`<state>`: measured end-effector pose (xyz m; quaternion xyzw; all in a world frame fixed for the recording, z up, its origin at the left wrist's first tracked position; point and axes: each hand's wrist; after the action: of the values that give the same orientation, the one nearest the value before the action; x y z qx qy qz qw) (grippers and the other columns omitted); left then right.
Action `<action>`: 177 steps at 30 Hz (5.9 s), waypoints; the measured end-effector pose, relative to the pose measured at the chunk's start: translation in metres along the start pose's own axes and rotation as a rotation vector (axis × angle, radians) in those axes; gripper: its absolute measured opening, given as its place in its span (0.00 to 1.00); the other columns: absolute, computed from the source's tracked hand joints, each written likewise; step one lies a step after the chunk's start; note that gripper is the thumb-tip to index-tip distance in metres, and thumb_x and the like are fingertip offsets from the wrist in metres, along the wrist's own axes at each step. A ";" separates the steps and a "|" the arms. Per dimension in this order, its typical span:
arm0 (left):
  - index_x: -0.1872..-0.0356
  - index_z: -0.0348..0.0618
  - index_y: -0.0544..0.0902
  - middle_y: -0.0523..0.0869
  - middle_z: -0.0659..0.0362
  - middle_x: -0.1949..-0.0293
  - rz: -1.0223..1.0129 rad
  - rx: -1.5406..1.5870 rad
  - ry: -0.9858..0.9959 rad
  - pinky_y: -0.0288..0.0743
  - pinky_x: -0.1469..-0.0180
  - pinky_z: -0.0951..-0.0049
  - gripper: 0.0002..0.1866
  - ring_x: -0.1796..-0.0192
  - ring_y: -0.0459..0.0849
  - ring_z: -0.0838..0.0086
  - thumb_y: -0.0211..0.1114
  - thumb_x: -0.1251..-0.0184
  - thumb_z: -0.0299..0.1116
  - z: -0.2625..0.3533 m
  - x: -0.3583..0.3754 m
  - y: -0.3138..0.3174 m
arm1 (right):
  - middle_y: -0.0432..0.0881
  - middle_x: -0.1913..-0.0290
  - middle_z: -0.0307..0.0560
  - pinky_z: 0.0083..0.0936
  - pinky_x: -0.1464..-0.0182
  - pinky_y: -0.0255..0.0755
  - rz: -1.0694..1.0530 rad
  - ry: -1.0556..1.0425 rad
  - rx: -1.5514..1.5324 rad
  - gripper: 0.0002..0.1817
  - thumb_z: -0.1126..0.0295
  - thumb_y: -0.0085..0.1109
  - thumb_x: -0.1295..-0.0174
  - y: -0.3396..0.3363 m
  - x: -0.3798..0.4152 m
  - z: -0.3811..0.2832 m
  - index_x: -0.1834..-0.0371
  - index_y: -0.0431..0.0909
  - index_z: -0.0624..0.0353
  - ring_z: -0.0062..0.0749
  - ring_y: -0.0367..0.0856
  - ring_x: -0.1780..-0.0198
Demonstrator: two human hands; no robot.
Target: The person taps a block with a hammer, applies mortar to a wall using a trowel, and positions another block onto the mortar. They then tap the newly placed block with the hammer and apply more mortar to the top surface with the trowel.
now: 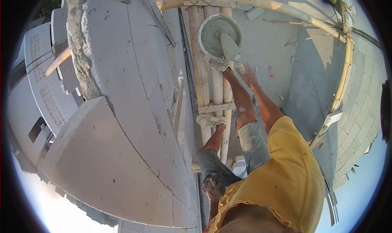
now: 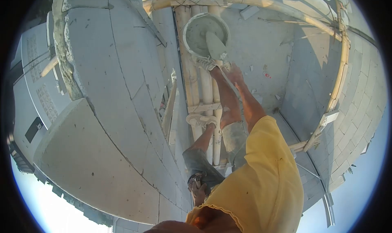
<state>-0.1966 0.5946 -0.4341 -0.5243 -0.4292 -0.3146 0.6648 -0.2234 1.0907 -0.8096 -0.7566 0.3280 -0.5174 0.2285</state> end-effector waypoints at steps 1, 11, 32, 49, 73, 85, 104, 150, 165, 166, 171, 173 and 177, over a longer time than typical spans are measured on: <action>0.40 0.35 0.81 0.76 0.41 0.34 0.001 -0.016 0.028 0.55 0.28 0.45 0.33 0.32 0.67 0.44 0.77 0.47 0.42 0.004 0.001 -0.002 | 0.85 0.54 0.64 0.49 0.46 0.76 -0.003 -0.028 -0.056 0.32 0.47 0.67 0.34 -0.013 0.015 -0.003 0.41 0.74 0.63 0.61 0.84 0.51; 0.33 0.36 0.76 0.75 0.42 0.32 -0.003 0.167 0.157 0.67 0.30 0.54 0.37 0.29 0.71 0.49 0.76 0.43 0.40 0.042 0.027 -0.011 | 0.84 0.61 0.54 0.35 0.62 0.82 -0.163 -0.379 -0.464 0.31 0.52 0.68 0.33 -0.187 0.123 -0.281 0.38 0.72 0.66 0.39 0.85 0.64; 0.42 0.33 0.79 0.84 0.44 0.50 -0.047 0.706 -0.045 0.75 0.43 0.57 0.26 0.48 0.82 0.51 0.74 0.40 0.35 0.197 0.033 -0.003 | 0.84 0.66 0.49 0.33 0.71 0.83 -0.414 -0.420 -1.123 0.22 0.51 0.63 0.30 -0.259 -0.106 -0.753 0.50 0.74 0.61 0.34 0.83 0.73; 0.42 0.32 0.79 0.84 0.40 0.49 -0.034 0.671 0.043 0.74 0.42 0.55 0.27 0.46 0.81 0.45 0.74 0.39 0.36 0.150 0.040 -0.021 | 0.78 0.69 0.43 0.30 0.76 0.77 -0.451 -0.301 -0.975 0.26 0.43 0.56 0.28 -0.225 0.025 -0.626 0.47 0.74 0.57 0.28 0.79 0.77; 0.31 0.38 0.76 0.78 0.41 0.36 -0.074 0.252 0.082 0.68 0.32 0.52 0.34 0.34 0.75 0.44 0.71 0.37 0.44 0.099 0.057 -0.017 | 0.83 0.61 0.55 0.39 0.56 0.77 0.066 -0.519 -0.203 0.31 0.45 0.64 0.34 -0.240 0.076 -0.381 0.45 0.73 0.63 0.44 0.84 0.59; 0.37 0.32 0.78 0.71 0.37 0.33 -0.124 0.311 -0.050 0.63 0.28 0.52 0.34 0.30 0.66 0.41 0.77 0.40 0.42 0.019 0.007 -0.004 | 0.86 0.54 0.58 0.49 0.51 0.83 -0.009 -0.204 0.721 0.21 0.51 0.54 0.27 -0.056 -0.058 -0.064 0.43 0.73 0.55 0.54 0.88 0.52; 0.36 0.38 0.80 0.75 0.41 0.34 -0.101 0.238 0.046 0.64 0.27 0.58 0.32 0.29 0.70 0.48 0.78 0.42 0.40 0.017 0.008 -0.016 | 0.86 0.64 0.54 0.40 0.62 0.77 -0.250 -0.164 -0.260 0.25 0.52 0.68 0.33 -0.096 0.075 -0.064 0.45 0.79 0.61 0.46 0.83 0.69; 0.36 0.32 0.76 0.82 0.44 0.41 -0.115 0.673 0.157 0.70 0.34 0.60 0.29 0.39 0.78 0.52 0.73 0.35 0.35 0.083 0.050 -0.011 | 0.85 0.57 0.44 0.32 0.56 0.82 -0.297 -1.145 -0.091 0.24 0.57 0.73 0.37 -0.275 0.273 -0.388 0.46 0.76 0.59 0.42 0.88 0.62; 0.35 0.32 0.75 0.83 0.45 0.43 -0.225 0.555 0.073 0.71 0.35 0.61 0.32 0.40 0.79 0.55 0.74 0.35 0.41 0.091 0.040 -0.017 | 0.82 0.56 0.47 0.39 0.56 0.82 -0.096 -0.993 -0.152 0.24 0.66 0.74 0.41 -0.164 0.255 -0.327 0.44 0.75 0.56 0.49 0.86 0.57; 0.37 0.32 0.76 0.84 0.47 0.45 -0.231 0.523 0.129 0.72 0.37 0.61 0.31 0.42 0.80 0.56 0.74 0.35 0.41 0.086 0.036 -0.014 | 0.83 0.56 0.48 0.40 0.56 0.82 -0.105 -1.024 -0.109 0.25 0.65 0.74 0.41 -0.181 0.251 -0.305 0.43 0.75 0.55 0.50 0.86 0.56; 0.40 0.34 0.78 0.84 0.49 0.48 -0.342 0.758 0.019 0.75 0.41 0.61 0.24 0.47 0.81 0.60 0.73 0.34 0.35 0.156 0.048 -0.076 | 0.85 0.52 0.52 0.44 0.54 0.82 -0.192 -0.692 0.195 0.21 0.65 0.69 0.37 -0.218 0.218 -0.220 0.43 0.74 0.57 0.52 0.87 0.54; 0.39 0.34 0.78 0.84 0.50 0.48 -0.230 0.687 0.057 0.74 0.41 0.62 0.24 0.47 0.81 0.61 0.72 0.34 0.32 0.130 0.046 -0.053 | 0.86 0.49 0.55 0.44 0.52 0.83 -0.208 -0.473 0.411 0.18 0.67 0.63 0.35 -0.195 0.180 -0.209 0.44 0.75 0.60 0.53 0.88 0.51; 0.38 0.35 0.78 0.85 0.51 0.49 -0.190 0.723 0.027 0.74 0.42 0.63 0.25 0.47 0.81 0.63 0.72 0.35 0.28 0.077 0.045 -0.022 | 0.85 0.46 0.61 0.44 0.46 0.82 -0.329 -0.252 0.638 0.18 0.69 0.58 0.35 -0.131 0.092 -0.208 0.43 0.76 0.63 0.54 0.87 0.46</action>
<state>-0.2146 0.6647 -0.3783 -0.2092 -0.5504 -0.2101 0.7805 -0.3607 1.1116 -0.5866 -0.7476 -0.0061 -0.5262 0.4053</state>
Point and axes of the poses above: each hand's wrist, its own x-axis away from the middle knuckle, its own y-axis out of the palm, z = x × y
